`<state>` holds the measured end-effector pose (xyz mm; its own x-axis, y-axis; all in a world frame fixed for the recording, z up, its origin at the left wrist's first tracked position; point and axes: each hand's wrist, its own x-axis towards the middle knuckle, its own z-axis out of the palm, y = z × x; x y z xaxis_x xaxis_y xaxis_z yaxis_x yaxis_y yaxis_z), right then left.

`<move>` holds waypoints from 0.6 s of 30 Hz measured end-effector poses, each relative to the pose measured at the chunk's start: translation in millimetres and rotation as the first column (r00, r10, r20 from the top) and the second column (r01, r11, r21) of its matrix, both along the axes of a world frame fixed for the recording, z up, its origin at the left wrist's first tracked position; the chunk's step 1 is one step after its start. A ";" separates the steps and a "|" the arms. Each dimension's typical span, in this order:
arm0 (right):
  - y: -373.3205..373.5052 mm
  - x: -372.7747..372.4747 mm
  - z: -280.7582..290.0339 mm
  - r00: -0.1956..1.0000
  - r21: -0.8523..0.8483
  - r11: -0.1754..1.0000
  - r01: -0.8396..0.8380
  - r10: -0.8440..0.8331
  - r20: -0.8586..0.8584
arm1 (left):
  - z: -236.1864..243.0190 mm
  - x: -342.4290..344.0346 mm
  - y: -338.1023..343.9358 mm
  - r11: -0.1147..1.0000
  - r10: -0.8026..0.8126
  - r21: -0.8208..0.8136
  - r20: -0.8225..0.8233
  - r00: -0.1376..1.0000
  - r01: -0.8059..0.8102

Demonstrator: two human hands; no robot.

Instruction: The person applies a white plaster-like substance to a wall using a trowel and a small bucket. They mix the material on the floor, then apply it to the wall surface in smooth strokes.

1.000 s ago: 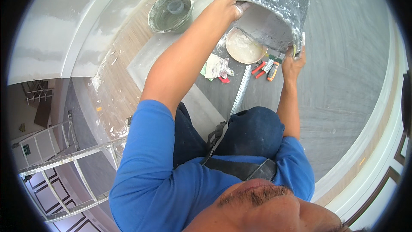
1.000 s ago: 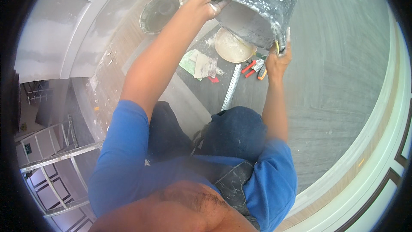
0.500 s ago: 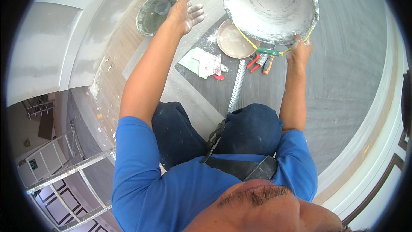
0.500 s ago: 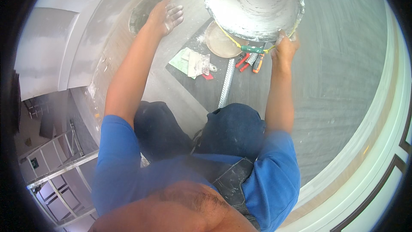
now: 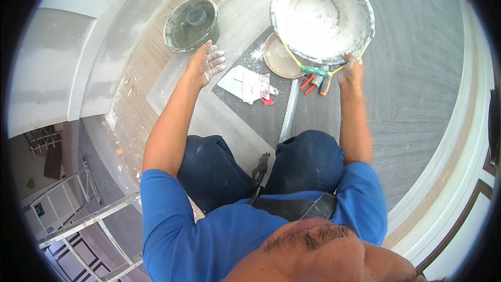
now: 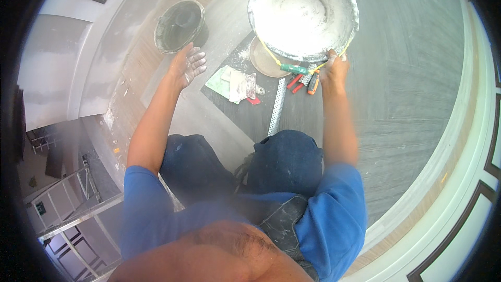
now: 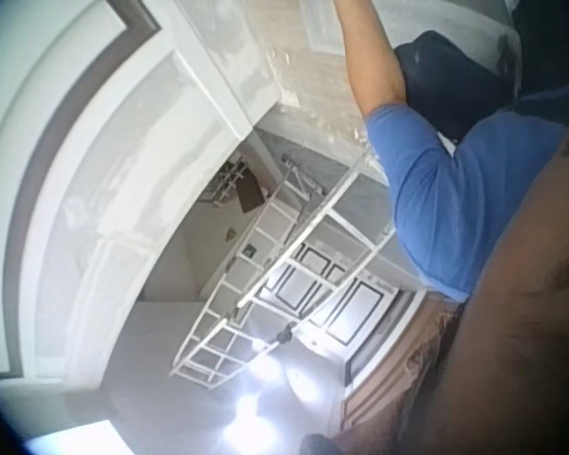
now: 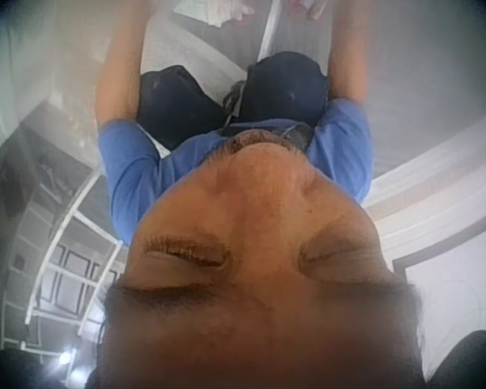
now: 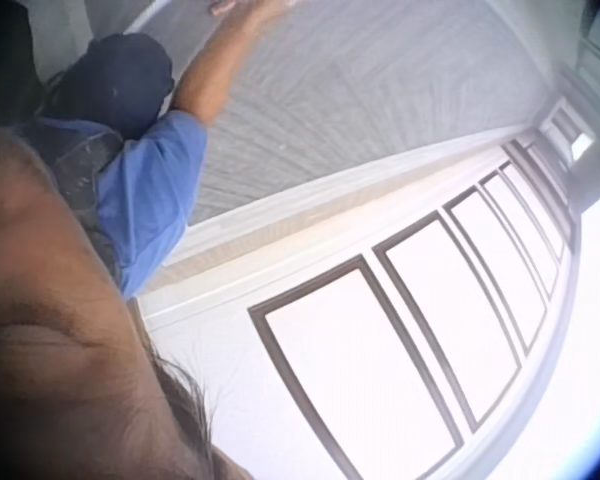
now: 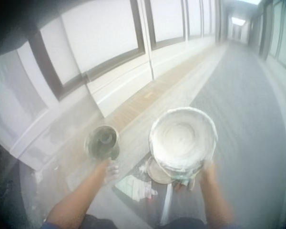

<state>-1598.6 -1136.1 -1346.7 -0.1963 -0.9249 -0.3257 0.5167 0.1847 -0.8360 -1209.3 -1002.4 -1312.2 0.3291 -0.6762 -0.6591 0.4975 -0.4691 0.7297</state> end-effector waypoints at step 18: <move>40.3 -3.5 -61.5 0.463 -0.644 0.320 -0.695 -0.487 -0.741 | -25.7 -59.7 -119.6 0.951 -0.302 -0.015 -0.262 0.916 0.309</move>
<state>-1602.0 -1095.8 -1408.1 0.3726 -0.4647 0.8033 -0.3495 -0.8721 -0.3424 -1269.0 -1122.0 -1337.9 -0.0748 -0.6977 -0.7125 0.4963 -0.6458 0.5803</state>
